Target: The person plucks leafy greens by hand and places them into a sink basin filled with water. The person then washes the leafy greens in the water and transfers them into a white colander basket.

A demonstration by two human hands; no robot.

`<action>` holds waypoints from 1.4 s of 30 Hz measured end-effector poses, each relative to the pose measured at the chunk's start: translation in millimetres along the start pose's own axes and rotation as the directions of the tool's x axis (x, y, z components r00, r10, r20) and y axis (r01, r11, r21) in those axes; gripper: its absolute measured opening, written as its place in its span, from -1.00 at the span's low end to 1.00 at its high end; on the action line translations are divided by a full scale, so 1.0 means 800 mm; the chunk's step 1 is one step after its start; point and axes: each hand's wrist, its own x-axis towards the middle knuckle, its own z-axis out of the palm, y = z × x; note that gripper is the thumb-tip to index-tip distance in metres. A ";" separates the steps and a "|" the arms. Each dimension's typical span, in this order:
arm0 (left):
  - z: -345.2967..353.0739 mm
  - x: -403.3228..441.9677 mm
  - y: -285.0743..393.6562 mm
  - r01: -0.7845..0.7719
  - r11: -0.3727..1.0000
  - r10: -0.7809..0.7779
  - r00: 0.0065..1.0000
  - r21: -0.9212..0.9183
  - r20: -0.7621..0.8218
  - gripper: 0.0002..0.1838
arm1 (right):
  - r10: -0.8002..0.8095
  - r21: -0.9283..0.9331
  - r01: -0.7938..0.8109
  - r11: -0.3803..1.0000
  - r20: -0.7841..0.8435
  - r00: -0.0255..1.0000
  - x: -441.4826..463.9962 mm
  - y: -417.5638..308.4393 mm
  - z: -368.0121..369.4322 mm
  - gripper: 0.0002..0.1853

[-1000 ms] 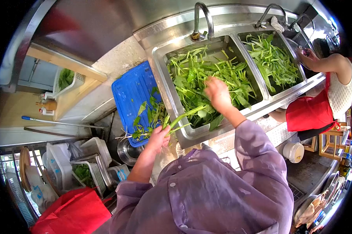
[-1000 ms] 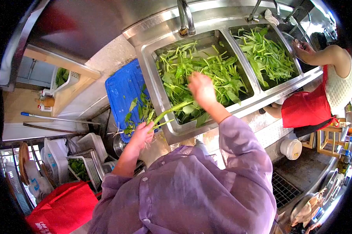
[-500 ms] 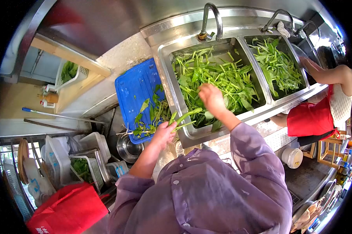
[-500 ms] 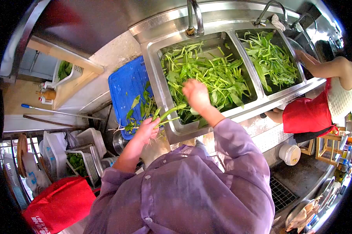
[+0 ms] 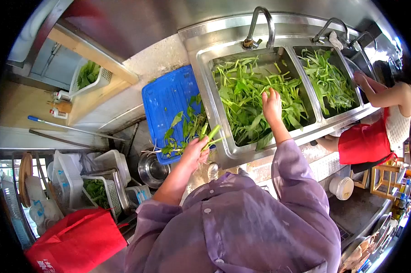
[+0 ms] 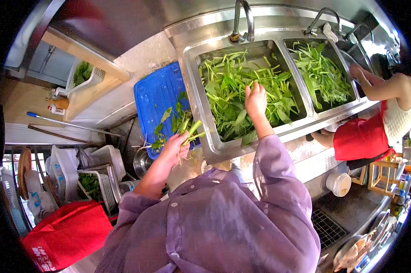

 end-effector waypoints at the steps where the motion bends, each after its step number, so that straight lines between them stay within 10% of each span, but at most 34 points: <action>1: -0.002 -0.003 0.000 -0.026 1.000 0.026 1.000 -0.011 0.011 -0.77 | -0.034 0.120 0.029 0.992 0.037 0.999 0.001 -0.018 -0.022 -0.61; 2: -0.002 -0.005 0.000 -0.028 1.000 0.028 0.999 -0.004 0.022 -0.77 | -0.071 0.238 0.053 0.970 0.066 0.995 -0.005 -0.042 -0.046 -0.60; 4: 0.000 -0.007 0.000 -0.044 0.993 0.046 0.999 -0.113 0.021 -0.76 | 0.158 0.321 -0.468 0.824 0.662 0.732 -0.035 -0.100 -0.109 -0.55; 6: 0.003 -0.001 -0.006 -0.025 0.999 0.026 0.998 -0.024 0.054 -0.75 | 0.104 0.518 -0.664 0.540 0.742 0.663 -0.125 -0.108 -0.080 -0.46; 8: 0.019 0.001 -0.026 -0.341 0.566 0.320 0.930 0.750 0.182 -0.63 | 0.055 0.403 -0.915 0.014 0.914 0.403 -0.153 -0.166 -0.139 -0.46; 10: 0.039 -0.012 -0.050 -0.324 0.133 0.205 0.934 0.937 0.293 -0.38 | 0.199 0.516 -0.853 -0.075 0.846 0.495 -0.192 -0.177 -0.136 -0.54; 13: 0.060 -0.019 -0.092 -0.458 0.120 0.080 0.889 0.881 0.452 -0.33 | 0.474 0.624 -0.722 -0.299 0.754 0.455 -0.236 -0.142 -0.152 -0.68; 15: 0.074 -0.033 -0.117 -0.800 0.164 0.123 0.598 0.578 0.792 -0.31 | 0.571 0.692 -0.566 -0.448 0.708 0.415 -0.259 -0.116 -0.180 -0.77; 16: 0.085 -0.042 -0.126 -0.823 0.162 0.063 0.559 0.544 0.827 -0.31 | 0.628 0.731 -0.521 -0.440 0.665 0.404 -0.266 -0.102 -0.197 -0.77; 18: 0.109 -0.071 -0.142 -0.555 0.641 -0.112 0.615 0.529 0.780 -0.35 | 0.732 0.746 -0.460 -0.481 0.631 0.257 -0.285 -0.072 -0.237 -0.79; 26: 0.093 -0.050 -0.186 -0.430 0.419 -0.149 0.837 0.800 0.527 -0.57 | 0.817 0.802 -0.162 -0.575 0.549 -0.179 -0.573 0.087 -0.325 -0.81; 28: 0.087 -0.050 -0.204 -0.401 0.339 -0.180 0.860 0.851 0.477 -0.66 | 0.828 0.907 -0.082 -0.414 0.337 -0.449 -0.627 0.083 -0.437 -0.78; 31: 0.090 -0.045 -0.229 -0.352 0.356 -0.247 0.858 0.865 0.451 -0.67 | 0.872 1.000 -0.028 -0.006 -0.009 -0.490 -0.789 0.152 -0.575 -0.78; 33: 0.090 -0.047 -0.247 -0.297 0.363 -0.278 0.870 0.883 0.407 -0.69 | 0.646 0.923 -0.381 0.060 -0.327 -0.689 -0.813 0.139 -0.715 -0.58; 34: 0.092 -0.053 -0.256 -0.285 0.368 -0.271 0.878 0.885 0.395 -0.69 | 0.475 0.825 -0.552 0.123 -0.537 -0.697 -0.903 0.179 -0.767 -0.51; 37: 0.085 -0.066 -0.272 -0.374 0.339 -0.296 0.828 0.863 0.476 -0.71 | 0.245 0.565 -0.694 -0.446 -0.669 -0.702 -0.868 0.165 -0.827 -0.36; 40: 0.038 -0.067 -0.286 -0.263 0.372 -0.272 0.886 0.890 0.376 -0.70 | 0.533 0.026 -1.000 0.018 -0.846 -0.012 -0.898 0.242 -0.741 -0.62; 42: -0.008 -0.064 -0.293 -0.204 0.412 -0.270 0.904 0.888 0.332 -0.69 | 0.879 0.088 -0.995 -0.036 -0.471 -0.074 -0.852 0.263 -0.623 -0.64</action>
